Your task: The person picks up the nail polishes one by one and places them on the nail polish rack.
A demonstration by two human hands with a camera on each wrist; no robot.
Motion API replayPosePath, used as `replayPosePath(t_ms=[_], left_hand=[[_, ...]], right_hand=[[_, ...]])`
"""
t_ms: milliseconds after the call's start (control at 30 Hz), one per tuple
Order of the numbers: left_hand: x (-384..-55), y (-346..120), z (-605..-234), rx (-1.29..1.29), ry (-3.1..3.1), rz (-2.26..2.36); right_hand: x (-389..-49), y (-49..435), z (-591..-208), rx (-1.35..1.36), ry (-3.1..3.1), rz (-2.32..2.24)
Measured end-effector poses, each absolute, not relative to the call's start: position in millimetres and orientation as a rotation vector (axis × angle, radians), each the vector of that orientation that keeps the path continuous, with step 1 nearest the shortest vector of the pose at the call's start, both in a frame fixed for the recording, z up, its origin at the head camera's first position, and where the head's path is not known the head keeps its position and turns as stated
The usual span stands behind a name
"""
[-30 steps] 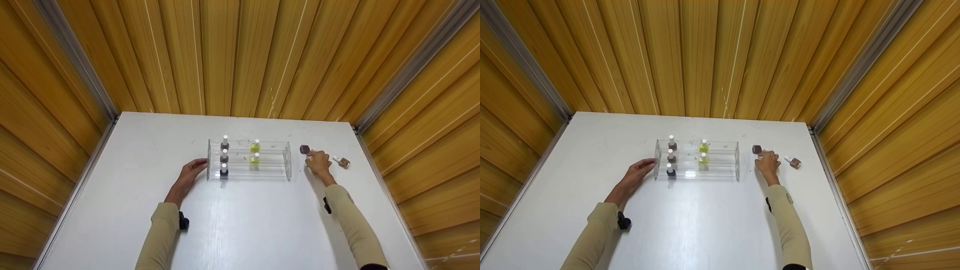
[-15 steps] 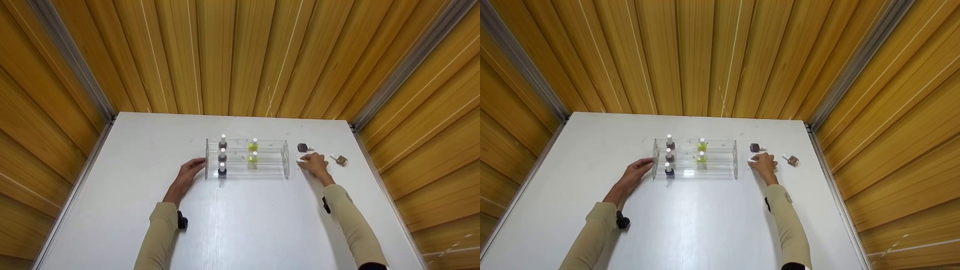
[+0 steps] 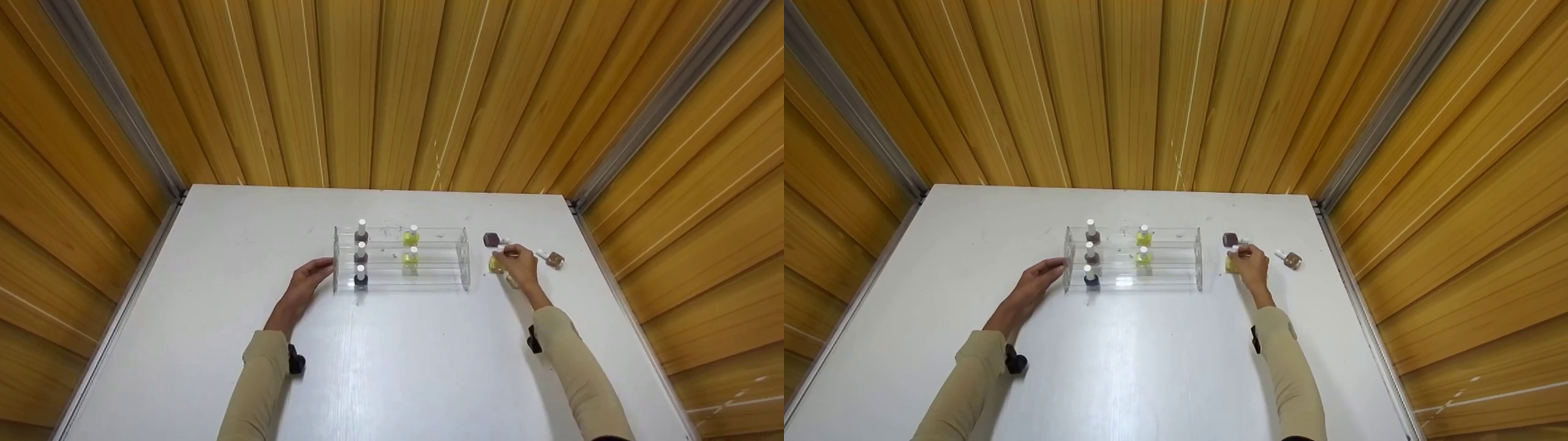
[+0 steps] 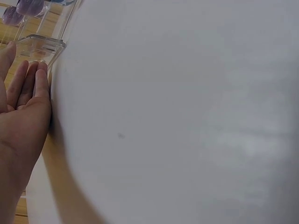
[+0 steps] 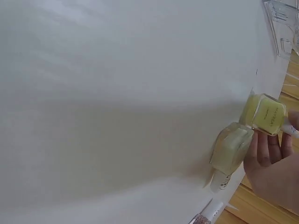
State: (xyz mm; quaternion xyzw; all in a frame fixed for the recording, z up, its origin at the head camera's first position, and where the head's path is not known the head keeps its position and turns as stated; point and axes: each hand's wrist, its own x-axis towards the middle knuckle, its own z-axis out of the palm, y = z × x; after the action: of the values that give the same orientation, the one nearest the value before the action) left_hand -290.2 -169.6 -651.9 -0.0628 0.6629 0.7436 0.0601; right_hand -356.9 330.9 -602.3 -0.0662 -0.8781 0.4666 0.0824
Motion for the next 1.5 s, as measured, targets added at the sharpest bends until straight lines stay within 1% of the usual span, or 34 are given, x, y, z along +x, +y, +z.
replayPosePath(t_ms=[333,700,767,900,1000,1300,1500], left_hand=[[-291.1,-170.1,-653.1,-0.197,2.009,2.244],[-287.9,-172.6,-651.2,-0.203,2.005,2.253],[-288.1,-172.8,-651.5,-0.202,1.995,2.258],[-288.1,-172.1,-651.7,-0.21,1.986,2.258],[-288.4,-171.1,-651.3,-0.216,1.984,2.254],[-290.5,-169.7,-651.3,-0.196,2.001,2.22],[-289.9,-169.0,-651.4,-0.185,1.999,2.232]], right_hand=[[-349.5,330.1,-595.7,-0.175,-2.46,1.474],[-338.6,318.9,-573.9,-0.098,-2.394,1.571],[-331.4,311.6,-560.9,-0.089,-2.413,1.593],[-327.1,302.5,-552.6,-0.066,-2.42,1.629],[-328.8,298.4,-556.6,-0.037,-2.405,1.639],[-319.7,271.6,-545.4,0.09,-2.473,1.634],[-302.5,243.3,-530.2,0.174,-2.526,1.657]])
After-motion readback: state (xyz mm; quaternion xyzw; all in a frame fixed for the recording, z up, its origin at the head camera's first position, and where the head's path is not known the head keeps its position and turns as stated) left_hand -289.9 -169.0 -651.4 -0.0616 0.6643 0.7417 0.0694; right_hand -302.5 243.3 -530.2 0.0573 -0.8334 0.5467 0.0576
